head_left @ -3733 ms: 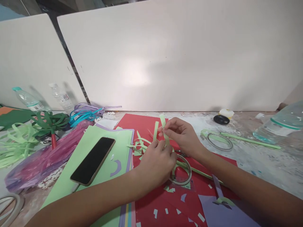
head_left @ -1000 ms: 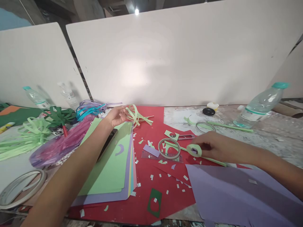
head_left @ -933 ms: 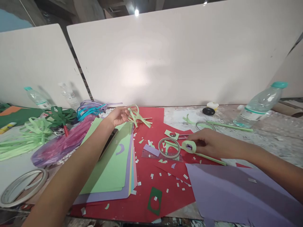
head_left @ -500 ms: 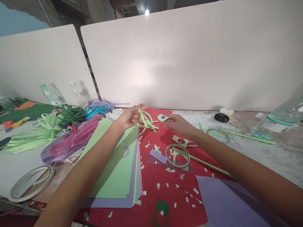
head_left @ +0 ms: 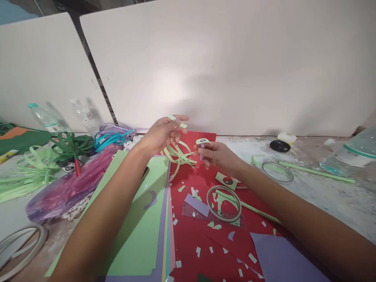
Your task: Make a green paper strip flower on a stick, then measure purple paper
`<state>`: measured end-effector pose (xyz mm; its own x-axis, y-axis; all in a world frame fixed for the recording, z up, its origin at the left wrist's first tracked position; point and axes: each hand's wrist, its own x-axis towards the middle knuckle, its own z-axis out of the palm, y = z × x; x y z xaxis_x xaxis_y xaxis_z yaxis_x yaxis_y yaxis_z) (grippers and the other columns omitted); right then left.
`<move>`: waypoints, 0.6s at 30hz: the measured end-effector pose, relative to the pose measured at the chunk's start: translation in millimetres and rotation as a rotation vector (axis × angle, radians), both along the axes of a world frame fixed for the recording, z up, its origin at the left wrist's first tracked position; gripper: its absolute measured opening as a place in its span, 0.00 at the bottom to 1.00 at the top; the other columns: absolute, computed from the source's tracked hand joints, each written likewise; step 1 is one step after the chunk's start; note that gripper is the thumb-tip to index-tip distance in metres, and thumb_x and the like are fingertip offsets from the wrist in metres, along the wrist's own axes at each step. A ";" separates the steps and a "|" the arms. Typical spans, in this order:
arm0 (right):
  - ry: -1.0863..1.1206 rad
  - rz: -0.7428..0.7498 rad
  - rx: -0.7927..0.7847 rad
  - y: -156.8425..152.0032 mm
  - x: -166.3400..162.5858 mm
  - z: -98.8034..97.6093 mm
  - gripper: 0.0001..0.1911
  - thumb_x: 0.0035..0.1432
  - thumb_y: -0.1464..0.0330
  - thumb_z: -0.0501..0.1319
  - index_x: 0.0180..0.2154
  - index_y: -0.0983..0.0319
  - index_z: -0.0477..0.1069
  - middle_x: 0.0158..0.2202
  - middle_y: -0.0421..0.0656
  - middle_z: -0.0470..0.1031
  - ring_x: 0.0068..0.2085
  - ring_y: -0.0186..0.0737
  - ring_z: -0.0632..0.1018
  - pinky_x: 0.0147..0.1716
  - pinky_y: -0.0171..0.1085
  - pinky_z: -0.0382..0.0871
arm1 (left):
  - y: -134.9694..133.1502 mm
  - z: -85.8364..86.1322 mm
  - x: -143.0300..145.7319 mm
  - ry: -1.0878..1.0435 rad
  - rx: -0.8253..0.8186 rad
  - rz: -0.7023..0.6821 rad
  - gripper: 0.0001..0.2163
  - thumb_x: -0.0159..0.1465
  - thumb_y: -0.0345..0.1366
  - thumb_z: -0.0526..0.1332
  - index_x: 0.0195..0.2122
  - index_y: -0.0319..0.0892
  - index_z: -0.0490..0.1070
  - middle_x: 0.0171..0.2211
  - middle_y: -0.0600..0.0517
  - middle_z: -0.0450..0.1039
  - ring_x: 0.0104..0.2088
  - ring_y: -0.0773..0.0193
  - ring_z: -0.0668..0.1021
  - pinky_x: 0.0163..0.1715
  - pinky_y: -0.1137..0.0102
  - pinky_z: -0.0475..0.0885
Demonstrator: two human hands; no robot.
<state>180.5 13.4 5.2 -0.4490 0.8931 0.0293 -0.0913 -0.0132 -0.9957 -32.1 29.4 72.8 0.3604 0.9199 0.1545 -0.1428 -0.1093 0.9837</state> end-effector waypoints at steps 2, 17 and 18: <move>-0.023 0.006 0.048 -1.9 4.6 4.7 0.14 0.53 0.58 0.66 0.36 0.61 0.74 0.35 0.42 0.76 0.18 0.24 0.65 0.20 0.33 0.64 | -1.6 23.9 -0.7 0.057 0.075 -0.042 0.13 0.64 0.31 0.59 0.49 0.35 0.71 0.27 0.50 0.74 0.18 0.73 0.73 0.19 0.79 0.69; -0.034 -0.128 0.141 11.2 30.6 20.3 0.15 0.58 0.55 0.61 0.32 0.62 0.70 0.30 0.38 0.70 0.19 0.24 0.62 0.20 0.33 0.59 | 27.3 84.8 -2.5 0.001 -0.212 -0.233 0.11 0.59 0.24 0.49 0.36 0.36 0.70 0.13 0.59 0.49 0.10 0.77 0.56 0.13 0.84 0.45; -0.060 -0.121 0.148 12.3 31.8 18.5 0.15 0.58 0.55 0.61 0.32 0.62 0.70 0.33 0.39 0.71 0.19 0.24 0.63 0.20 0.33 0.59 | 34.4 61.5 -4.7 0.090 -0.250 -0.171 0.10 0.57 0.24 0.52 0.37 0.36 0.71 0.13 0.59 0.51 0.11 0.77 0.56 0.11 0.83 0.46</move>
<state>212.3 25.7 23.6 -0.3433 0.9287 0.1406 -0.0234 0.1411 -0.9897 -36.8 63.8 134.3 0.5151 0.8503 -0.1081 -0.0492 0.1553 0.9866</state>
